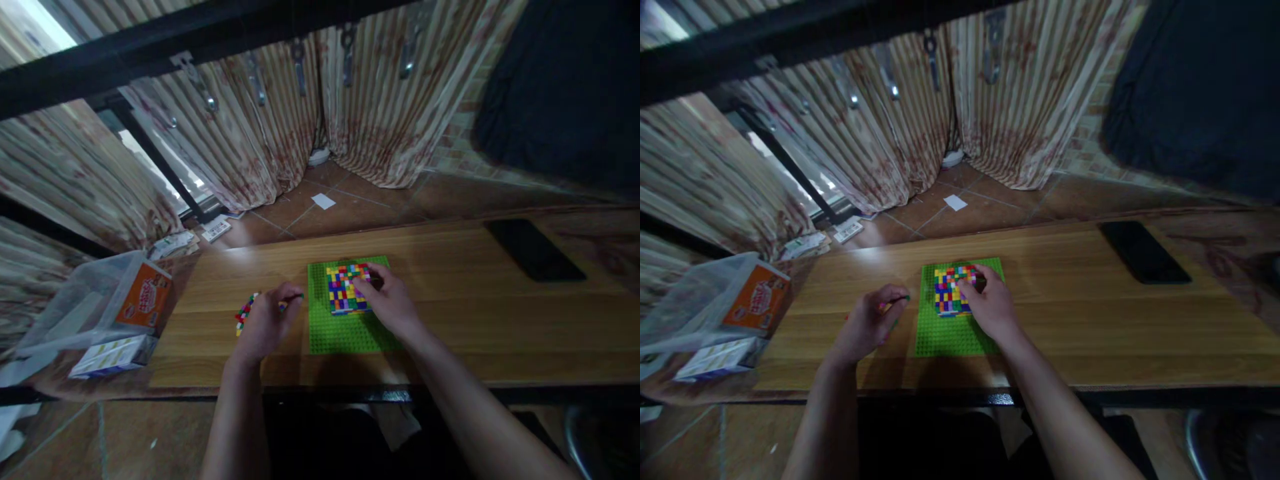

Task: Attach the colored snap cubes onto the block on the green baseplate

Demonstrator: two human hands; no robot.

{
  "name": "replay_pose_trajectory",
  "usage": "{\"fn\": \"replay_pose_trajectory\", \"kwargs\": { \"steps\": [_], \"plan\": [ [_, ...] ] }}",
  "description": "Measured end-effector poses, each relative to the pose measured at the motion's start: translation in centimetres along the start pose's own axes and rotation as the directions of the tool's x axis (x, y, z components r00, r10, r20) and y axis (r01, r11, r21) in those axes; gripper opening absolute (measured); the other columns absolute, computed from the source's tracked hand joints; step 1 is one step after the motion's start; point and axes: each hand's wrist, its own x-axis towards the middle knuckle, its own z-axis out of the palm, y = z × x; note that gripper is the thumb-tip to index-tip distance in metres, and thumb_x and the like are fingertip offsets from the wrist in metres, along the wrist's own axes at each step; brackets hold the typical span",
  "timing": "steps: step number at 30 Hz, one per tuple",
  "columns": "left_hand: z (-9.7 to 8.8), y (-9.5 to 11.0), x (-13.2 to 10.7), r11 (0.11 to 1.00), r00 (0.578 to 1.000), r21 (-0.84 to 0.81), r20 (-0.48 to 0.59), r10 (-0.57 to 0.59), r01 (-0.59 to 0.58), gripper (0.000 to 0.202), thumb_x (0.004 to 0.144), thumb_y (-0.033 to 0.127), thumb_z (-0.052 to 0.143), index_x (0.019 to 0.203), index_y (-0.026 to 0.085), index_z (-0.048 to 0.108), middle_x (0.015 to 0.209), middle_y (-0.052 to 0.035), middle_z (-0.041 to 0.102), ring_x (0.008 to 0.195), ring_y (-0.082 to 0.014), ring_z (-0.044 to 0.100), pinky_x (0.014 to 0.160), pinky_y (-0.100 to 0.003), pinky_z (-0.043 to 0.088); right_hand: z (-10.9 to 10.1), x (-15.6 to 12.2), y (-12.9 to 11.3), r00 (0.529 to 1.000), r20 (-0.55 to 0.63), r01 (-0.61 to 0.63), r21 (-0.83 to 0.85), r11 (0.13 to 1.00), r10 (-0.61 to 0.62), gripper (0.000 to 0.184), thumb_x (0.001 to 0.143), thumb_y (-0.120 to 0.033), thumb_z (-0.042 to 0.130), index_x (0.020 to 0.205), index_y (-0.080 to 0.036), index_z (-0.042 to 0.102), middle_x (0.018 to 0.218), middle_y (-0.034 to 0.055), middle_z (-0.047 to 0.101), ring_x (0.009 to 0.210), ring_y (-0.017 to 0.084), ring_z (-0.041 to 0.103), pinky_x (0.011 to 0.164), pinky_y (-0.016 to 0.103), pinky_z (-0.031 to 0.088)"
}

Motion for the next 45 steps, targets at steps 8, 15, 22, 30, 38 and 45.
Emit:
{"fn": "replay_pose_trajectory", "kwargs": {
  "steps": [8, 15, 22, 30, 38, 45],
  "plan": [
    [3.5, 2.2, 0.9, 0.982, 0.998, -0.189, -0.062, -0.034, 0.022, 0.007, 0.082, 0.021, 0.063, 0.085, 0.019, 0.068, 0.083, -0.0017, 0.072, 0.081, -0.0159, 0.068, 0.08, -0.028, 0.053, 0.2, 0.0, -0.3, 1.0, -0.01, 0.029, -0.022, 0.999, -0.029, 0.05, 0.077, -0.043, 0.063, 0.118, -0.015, 0.062, 0.11, 0.0133, 0.071, 0.1, 0.027, 0.066, 0.09, 0.044, 0.051],
    [5.3, 3.2, 2.0, 0.987, 0.982, -0.11, -0.159, 0.101, -0.119, 0.008, 0.082, 0.014, 0.062, 0.084, 0.019, 0.069, 0.078, 0.0007, 0.07, 0.073, -0.0124, 0.065, 0.073, -0.024, 0.05, 0.1, 0.2, -0.1, 1.0, 0.016, 0.013, 0.025, 1.0, -0.014, 0.047, 0.078, -0.041, 0.062, 0.118, -0.015, 0.062, 0.107, 0.012, 0.071, 0.095, 0.025, 0.067, 0.089, 0.043, 0.051],
    [6.6, 3.7, 2.6, 0.974, 0.961, -0.011, -0.169, 0.221, -0.226, 0.009, 0.084, 0.012, 0.062, 0.084, 0.02, 0.068, 0.08, -0.0006, 0.069, 0.078, -0.0143, 0.065, 0.075, -0.026, 0.049, 0.2, 0.3, 0.5, 0.999, 0.025, 0.027, 0.063, 0.998, -0.029, 0.047, 0.078, -0.042, 0.062, 0.118, -0.016, 0.061, 0.106, 0.0114, 0.072, 0.094, 0.025, 0.068, 0.089, 0.044, 0.051],
    [7.2, 3.8, 2.9, 0.974, 0.961, 0.085, -0.163, 0.223, -0.211, 0.01, 0.085, 0.014, 0.064, 0.082, 0.022, 0.07, 0.082, -0.0018, 0.071, 0.082, -0.0172, 0.065, 0.079, -0.032, 0.048, 0.1, 0.5, 0.5, 0.998, 0.058, 0.016, 0.129, 0.992, -0.023, 0.044, 0.078, -0.041, 0.062, 0.115, -0.017, 0.06, 0.107, 0.0112, 0.071, 0.099, 0.025, 0.067, 0.091, 0.045, 0.05],
    [7.3, 4.4, 2.7, 0.975, 0.959, 0.165, -0.218, 0.181, -0.147, 0.013, 0.079, 0.01, 0.066, 0.088, 0.021, 0.068, 0.076, -0.0003, 0.071, 0.076, -0.0175, 0.063, 0.079, -0.034, 0.047, -0.4, 0.3, 0.0, 0.99, 0.138, -0.04, 0.169, 0.985, 0.017, 0.053, 0.07, -0.029, 0.069, 0.12, -0.019, 0.056, 0.113, 0.0089, 0.069, 0.106, 0.024, 0.065, 0.098, 0.043, 0.048],
    [7.2, 4.8, 2.6, 0.98, 0.965, 0.151, -0.209, 0.159, -0.129, 0.016, 0.079, 0.008, 0.063, 0.089, 0.02, 0.067, 0.076, -0.0004, 0.071, 0.073, -0.0167, 0.062, 0.077, -0.033, 0.048, -0.3, 0.3, -0.2, 0.992, 0.125, -0.032, 0.121, 0.992, 0.016, 0.055, 0.068, -0.023, 0.067, 0.122, -0.018, 0.056, 0.112, 0.0086, 0.069, 0.105, 0.024, 0.065, 0.099, 0.043, 0.047]
  ]
}}
